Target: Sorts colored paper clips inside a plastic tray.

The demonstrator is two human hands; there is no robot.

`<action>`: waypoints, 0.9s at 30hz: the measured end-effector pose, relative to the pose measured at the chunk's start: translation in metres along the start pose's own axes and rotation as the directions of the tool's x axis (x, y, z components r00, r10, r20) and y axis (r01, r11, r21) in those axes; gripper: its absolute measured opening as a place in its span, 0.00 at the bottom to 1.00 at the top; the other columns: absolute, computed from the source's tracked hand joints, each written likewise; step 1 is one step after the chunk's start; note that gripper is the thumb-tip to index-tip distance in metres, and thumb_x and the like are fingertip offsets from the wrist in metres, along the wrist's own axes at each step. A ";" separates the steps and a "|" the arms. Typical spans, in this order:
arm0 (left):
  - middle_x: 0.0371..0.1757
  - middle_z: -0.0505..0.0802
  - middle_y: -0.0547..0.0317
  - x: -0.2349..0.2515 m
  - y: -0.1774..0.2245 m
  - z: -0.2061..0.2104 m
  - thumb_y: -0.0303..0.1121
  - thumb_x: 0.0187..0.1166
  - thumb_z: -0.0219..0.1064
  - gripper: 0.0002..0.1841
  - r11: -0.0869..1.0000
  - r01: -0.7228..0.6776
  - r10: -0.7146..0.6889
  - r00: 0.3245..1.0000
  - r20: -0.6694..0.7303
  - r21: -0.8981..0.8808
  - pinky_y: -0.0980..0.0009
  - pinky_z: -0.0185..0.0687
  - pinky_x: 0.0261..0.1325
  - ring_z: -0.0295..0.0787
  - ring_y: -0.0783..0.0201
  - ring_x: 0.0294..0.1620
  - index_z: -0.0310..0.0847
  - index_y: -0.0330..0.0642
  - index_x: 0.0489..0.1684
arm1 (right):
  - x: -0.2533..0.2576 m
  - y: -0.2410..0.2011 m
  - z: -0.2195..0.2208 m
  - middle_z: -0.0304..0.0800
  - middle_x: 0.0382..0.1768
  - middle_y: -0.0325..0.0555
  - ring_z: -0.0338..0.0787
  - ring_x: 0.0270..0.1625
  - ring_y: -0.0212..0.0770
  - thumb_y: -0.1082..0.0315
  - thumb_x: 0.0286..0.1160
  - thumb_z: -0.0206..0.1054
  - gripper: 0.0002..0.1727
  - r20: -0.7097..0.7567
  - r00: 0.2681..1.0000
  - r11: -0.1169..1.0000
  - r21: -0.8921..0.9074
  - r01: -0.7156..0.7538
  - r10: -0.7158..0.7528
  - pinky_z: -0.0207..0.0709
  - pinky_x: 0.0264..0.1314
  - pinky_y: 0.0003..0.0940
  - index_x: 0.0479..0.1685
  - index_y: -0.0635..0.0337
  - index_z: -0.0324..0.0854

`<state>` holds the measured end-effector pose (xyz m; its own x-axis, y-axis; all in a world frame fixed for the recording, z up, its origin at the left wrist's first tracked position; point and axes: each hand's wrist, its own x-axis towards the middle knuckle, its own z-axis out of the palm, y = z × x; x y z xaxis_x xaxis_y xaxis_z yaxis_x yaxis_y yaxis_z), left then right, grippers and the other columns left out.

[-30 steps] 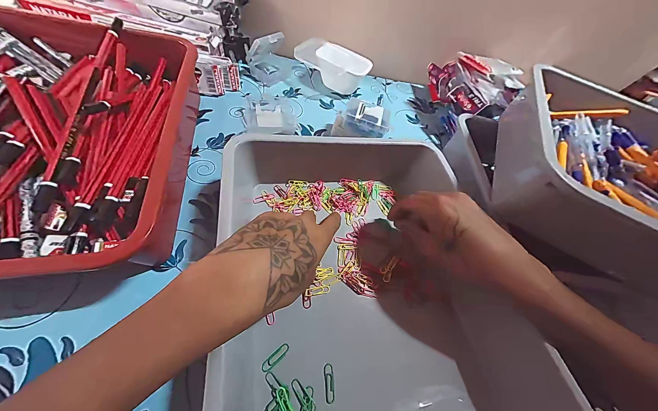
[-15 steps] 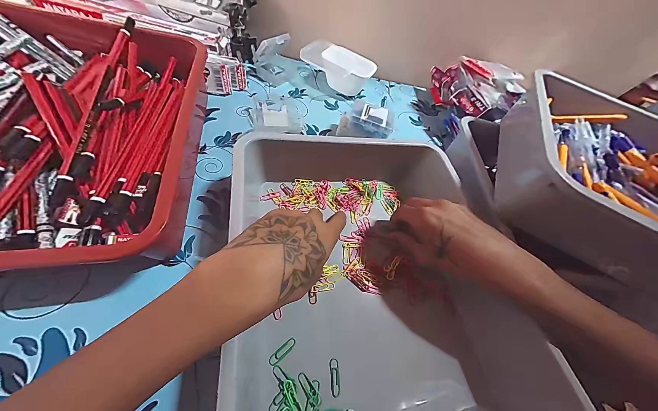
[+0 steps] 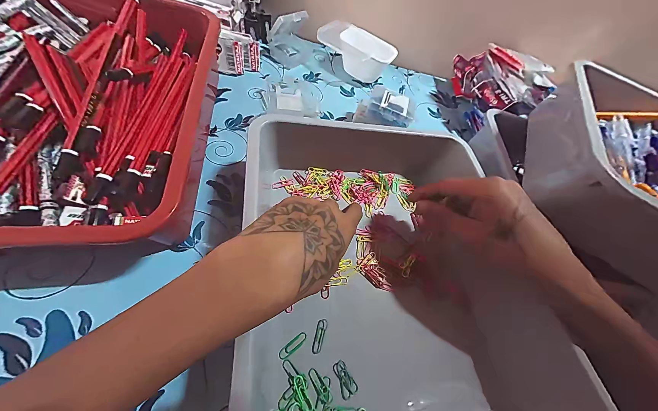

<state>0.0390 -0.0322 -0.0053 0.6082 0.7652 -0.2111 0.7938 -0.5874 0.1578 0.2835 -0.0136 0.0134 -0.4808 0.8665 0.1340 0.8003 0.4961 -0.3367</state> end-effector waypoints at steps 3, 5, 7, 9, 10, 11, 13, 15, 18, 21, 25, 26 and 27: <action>0.49 0.91 0.44 -0.002 0.000 0.000 0.31 0.81 0.68 0.31 1.000 0.004 -0.004 1.000 -0.006 0.008 0.57 0.83 0.43 0.91 0.49 0.43 0.67 0.38 0.86 | 0.010 0.003 0.001 0.91 0.36 0.48 0.89 0.35 0.43 0.74 0.79 0.65 0.10 0.080 0.995 0.989 -0.131 0.069 -0.059 0.81 0.37 0.44 0.51 0.63 0.91; 0.49 0.90 0.43 -0.001 0.000 -0.001 0.31 0.81 0.68 0.32 1.000 0.007 -0.007 1.000 0.007 0.011 0.56 0.83 0.44 0.90 0.48 0.44 0.66 0.38 0.87 | 0.023 0.007 0.003 0.91 0.39 0.55 0.91 0.42 0.56 0.75 0.79 0.65 0.08 0.151 0.987 0.976 -0.204 0.078 -0.048 0.81 0.41 0.58 0.46 0.65 0.90; 0.49 0.90 0.45 0.000 0.000 -0.001 0.32 0.82 0.67 0.32 1.000 0.013 -0.013 1.000 0.020 0.025 0.57 0.83 0.44 0.90 0.49 0.45 0.65 0.40 0.87 | 0.035 0.003 0.002 0.90 0.42 0.57 0.91 0.46 0.59 0.73 0.81 0.64 0.09 0.194 0.981 0.953 -0.292 0.076 -0.019 0.81 0.42 0.60 0.49 0.64 0.89; 0.48 0.90 0.45 -0.001 -0.001 0.001 0.32 0.81 0.68 0.33 1.000 0.004 -0.004 1.000 0.002 0.029 0.58 0.83 0.43 0.90 0.50 0.43 0.65 0.40 0.88 | 0.045 -0.002 0.001 0.89 0.46 0.60 0.90 0.50 0.63 0.72 0.83 0.62 0.12 0.255 0.966 0.931 -0.362 0.053 0.044 0.79 0.43 0.61 0.58 0.64 0.87; 0.48 0.89 0.45 -0.001 -0.001 0.001 0.32 0.81 0.67 0.33 0.999 0.002 -0.002 1.000 0.012 0.041 0.58 0.82 0.43 0.90 0.50 0.43 0.63 0.40 0.89 | 0.049 -0.002 0.002 0.88 0.47 0.61 0.90 0.51 0.63 0.72 0.84 0.61 0.13 0.282 0.956 0.920 -0.391 0.033 0.085 0.79 0.44 0.61 0.59 0.63 0.87; 0.48 0.89 0.45 0.000 -0.002 0.001 0.32 0.81 0.67 0.34 0.999 0.001 -0.002 1.000 0.019 0.054 0.57 0.82 0.43 0.90 0.50 0.44 0.63 0.41 0.89 | 0.053 -0.001 0.002 0.88 0.49 0.61 0.89 0.53 0.64 0.72 0.84 0.62 0.13 0.298 0.947 0.913 -0.407 0.013 0.119 0.79 0.46 0.62 0.59 0.63 0.87; 0.46 0.89 0.47 0.000 -0.002 0.000 0.33 0.81 0.67 0.33 0.997 0.004 -0.006 1.000 0.024 0.072 0.59 0.82 0.41 0.89 0.52 0.42 0.64 0.42 0.88 | 0.056 0.005 0.001 0.89 0.46 0.60 0.90 0.52 0.64 0.70 0.83 0.65 0.09 0.275 0.957 0.919 -0.393 0.024 0.093 0.79 0.46 0.63 0.53 0.63 0.88; 0.47 0.89 0.47 0.000 -0.001 -0.002 0.32 0.80 0.68 0.33 0.998 0.010 -0.012 0.999 0.043 0.059 0.58 0.82 0.41 0.89 0.51 0.42 0.64 0.41 0.88 | 0.056 0.011 0.001 0.90 0.42 0.58 0.91 0.49 0.62 0.70 0.82 0.66 0.08 0.234 0.971 0.931 -0.363 0.037 0.053 0.78 0.44 0.62 0.48 0.62 0.89; 0.47 0.89 0.46 0.002 0.002 -0.005 0.31 0.81 0.68 0.33 0.998 0.048 -0.052 0.996 0.074 0.045 0.58 0.83 0.43 0.90 0.50 0.43 0.64 0.42 0.88 | 0.053 0.009 0.002 0.89 0.41 0.57 0.90 0.47 0.60 0.69 0.83 0.64 0.09 0.201 0.978 0.934 -0.357 0.031 0.044 0.79 0.42 0.60 0.47 0.63 0.89; 0.50 0.90 0.43 0.001 0.002 -0.004 0.31 0.80 0.69 0.36 0.999 0.049 -0.050 0.998 0.048 0.018 0.56 0.83 0.45 0.90 0.48 0.45 0.62 0.43 0.91 | 0.052 0.011 0.004 0.89 0.39 0.55 0.91 0.45 0.57 0.69 0.83 0.61 0.11 0.123 0.992 0.949 -0.308 0.064 -0.027 0.79 0.42 0.58 0.46 0.64 0.89; 0.52 0.89 0.44 0.001 0.004 -0.005 0.31 0.82 0.67 0.35 0.997 0.069 -0.070 0.995 0.067 0.021 0.58 0.83 0.45 0.90 0.50 0.45 0.60 0.46 0.92 | 0.058 0.018 0.006 0.87 0.26 0.43 0.86 0.31 0.41 0.67 0.76 0.66 0.08 0.039 0.994 0.978 -0.177 0.108 -0.103 0.75 0.32 0.44 0.34 0.58 0.89; 0.53 0.89 0.44 0.002 0.004 -0.006 0.30 0.82 0.66 0.34 0.998 0.062 -0.063 0.995 0.073 0.026 0.58 0.83 0.45 0.90 0.49 0.45 0.61 0.45 0.91 | 0.060 0.017 0.006 0.84 0.22 0.39 0.83 0.26 0.37 0.67 0.73 0.67 0.06 0.034 0.993 0.983 -0.140 0.118 -0.114 0.72 0.28 0.39 0.33 0.56 0.88; 0.54 0.88 0.43 0.002 0.003 -0.005 0.31 0.84 0.64 0.31 0.998 0.048 -0.051 0.996 0.075 0.037 0.58 0.83 0.44 0.90 0.49 0.46 0.63 0.45 0.90 | 0.060 0.015 0.007 0.80 0.20 0.37 0.79 0.23 0.33 0.69 0.71 0.68 0.03 0.035 0.990 0.984 -0.115 0.138 -0.135 0.67 0.25 0.34 0.32 0.56 0.85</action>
<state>0.0428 -0.0312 -0.0002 0.5651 0.7722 -0.2906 0.8215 -0.5591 0.1118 0.2642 0.0458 0.0099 -0.5965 0.7893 0.1457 0.7621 0.6139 -0.2059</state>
